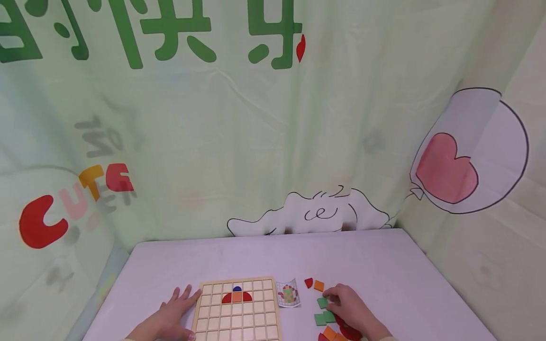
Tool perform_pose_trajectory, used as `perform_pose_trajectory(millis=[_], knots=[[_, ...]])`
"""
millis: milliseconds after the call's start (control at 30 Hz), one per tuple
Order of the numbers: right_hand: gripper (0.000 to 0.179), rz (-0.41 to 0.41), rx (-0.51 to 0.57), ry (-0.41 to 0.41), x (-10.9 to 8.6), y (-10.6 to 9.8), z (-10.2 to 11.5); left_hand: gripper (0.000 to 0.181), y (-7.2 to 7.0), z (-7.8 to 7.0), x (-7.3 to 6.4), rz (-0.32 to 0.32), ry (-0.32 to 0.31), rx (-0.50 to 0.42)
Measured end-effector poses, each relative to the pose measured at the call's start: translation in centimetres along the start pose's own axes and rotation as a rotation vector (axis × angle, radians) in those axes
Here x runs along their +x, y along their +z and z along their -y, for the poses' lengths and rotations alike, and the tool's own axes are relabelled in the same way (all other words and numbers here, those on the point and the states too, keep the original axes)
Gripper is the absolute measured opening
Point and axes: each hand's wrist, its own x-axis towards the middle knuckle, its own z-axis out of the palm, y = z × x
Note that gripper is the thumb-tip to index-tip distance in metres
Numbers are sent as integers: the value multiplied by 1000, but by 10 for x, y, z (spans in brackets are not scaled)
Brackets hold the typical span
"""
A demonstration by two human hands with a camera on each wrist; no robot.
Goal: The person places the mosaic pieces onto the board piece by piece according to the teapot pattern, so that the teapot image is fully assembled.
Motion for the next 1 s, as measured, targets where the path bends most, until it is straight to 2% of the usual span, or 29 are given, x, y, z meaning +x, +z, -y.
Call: perform_pose_trajectory(millis=[133,367,533,867,1000], knots=[[23,-10,13,12,1,0,0,112,-4,-6,-1,6,-15,1],[22,-19,24,16,2,1,0,111,-7,-8,-4,33,-13,-9],[21,-17,39,19,2,1,0,108,-11,-16,-8,17,-16,-28],[23,-18,39,22,1,0,1,107,-11,-17,-9,12,-15,-19],[24,-23,64,26,-1,-2,6,110,-11,-15,-7,33,-16,-10]])
